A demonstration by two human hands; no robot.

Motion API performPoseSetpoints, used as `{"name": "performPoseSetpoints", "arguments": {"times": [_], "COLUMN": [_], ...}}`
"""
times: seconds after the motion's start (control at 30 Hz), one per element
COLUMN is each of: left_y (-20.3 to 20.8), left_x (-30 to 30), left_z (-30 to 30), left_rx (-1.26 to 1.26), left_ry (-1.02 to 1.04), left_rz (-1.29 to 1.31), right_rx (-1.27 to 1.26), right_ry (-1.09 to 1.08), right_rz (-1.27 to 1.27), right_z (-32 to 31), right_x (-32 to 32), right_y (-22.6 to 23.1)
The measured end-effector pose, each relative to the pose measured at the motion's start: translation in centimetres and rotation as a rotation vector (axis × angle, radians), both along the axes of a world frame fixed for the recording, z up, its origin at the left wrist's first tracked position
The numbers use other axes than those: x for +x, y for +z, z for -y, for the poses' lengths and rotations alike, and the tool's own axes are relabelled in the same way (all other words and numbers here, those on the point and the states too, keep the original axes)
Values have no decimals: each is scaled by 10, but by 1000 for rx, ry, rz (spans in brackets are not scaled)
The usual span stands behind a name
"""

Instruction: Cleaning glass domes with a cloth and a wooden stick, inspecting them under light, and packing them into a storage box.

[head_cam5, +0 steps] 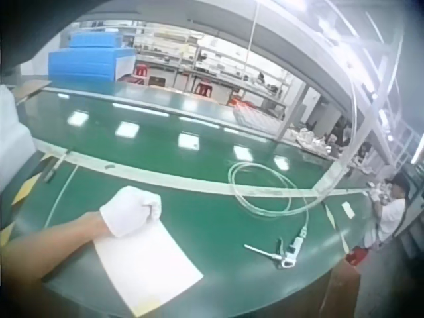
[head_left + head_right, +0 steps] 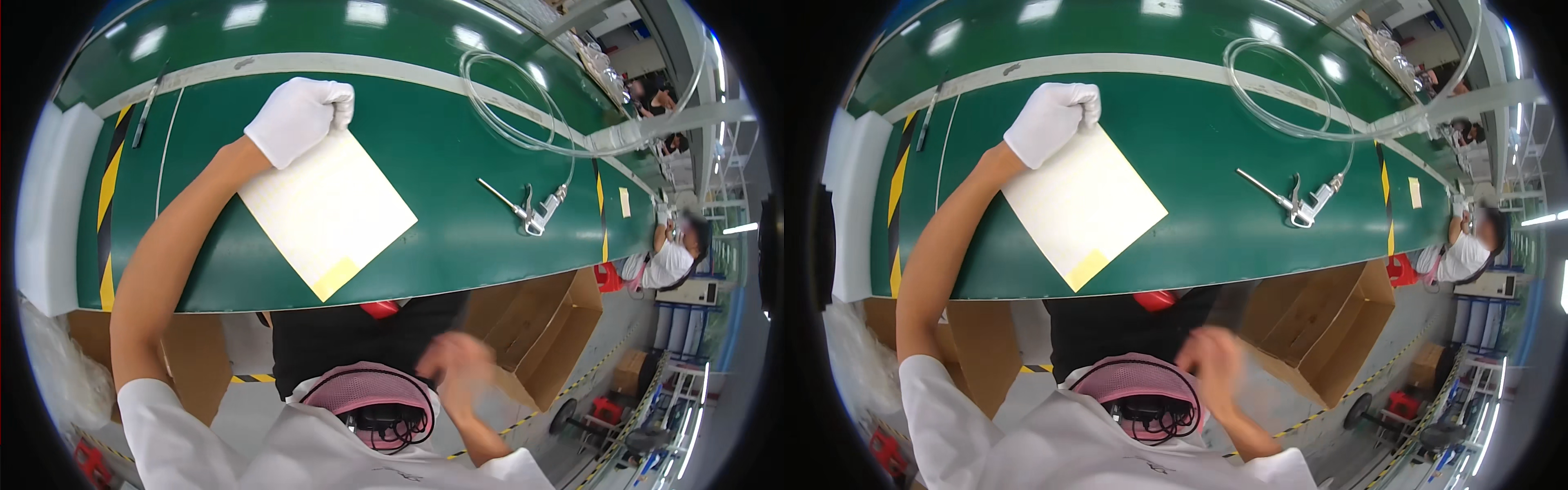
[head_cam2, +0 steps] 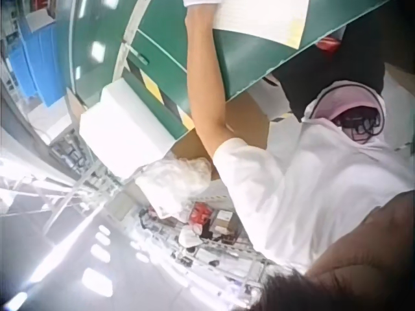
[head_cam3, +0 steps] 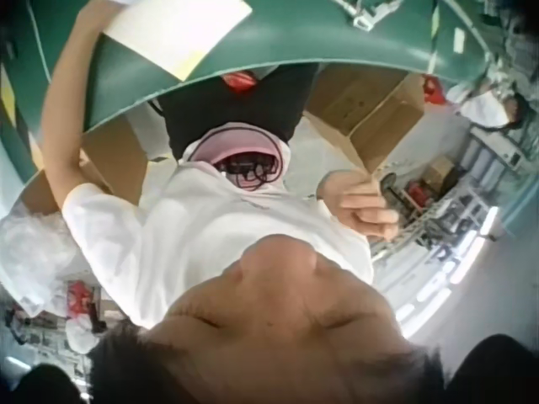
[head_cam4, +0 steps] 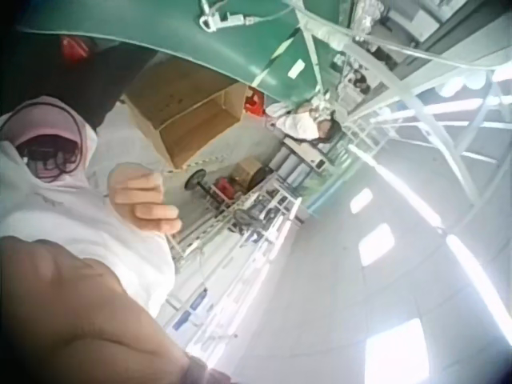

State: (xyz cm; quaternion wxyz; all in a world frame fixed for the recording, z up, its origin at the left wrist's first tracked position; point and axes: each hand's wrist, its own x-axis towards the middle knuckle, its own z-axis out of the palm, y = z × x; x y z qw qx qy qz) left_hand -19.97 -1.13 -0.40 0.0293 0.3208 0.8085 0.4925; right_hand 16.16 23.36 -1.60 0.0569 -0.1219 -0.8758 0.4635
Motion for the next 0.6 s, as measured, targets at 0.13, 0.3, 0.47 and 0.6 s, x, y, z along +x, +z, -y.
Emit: {"name": "performPoseSetpoints", "arguments": {"times": [0.13, 0.3, 0.47, 0.6], "left_y": [-11, -3, -5, -7], "left_x": [-3, 3, 5, 1], "left_z": [-1, 7, 0, 1], "left_rx": [0, 5, -34, -1], "left_ry": [-18, -14, 13, -15], "left_rz": [-115, -47, -7, -24], "right_rx": [-467, -443, -229, -209], "right_ry": [-90, -63, -74, -25], "right_rz": [233, 100, -19, -266], "right_z": [10, 13, 17, 11], "right_x": [48, 40, 48, 33], "right_y": [-80, -43, -22, 8]}}
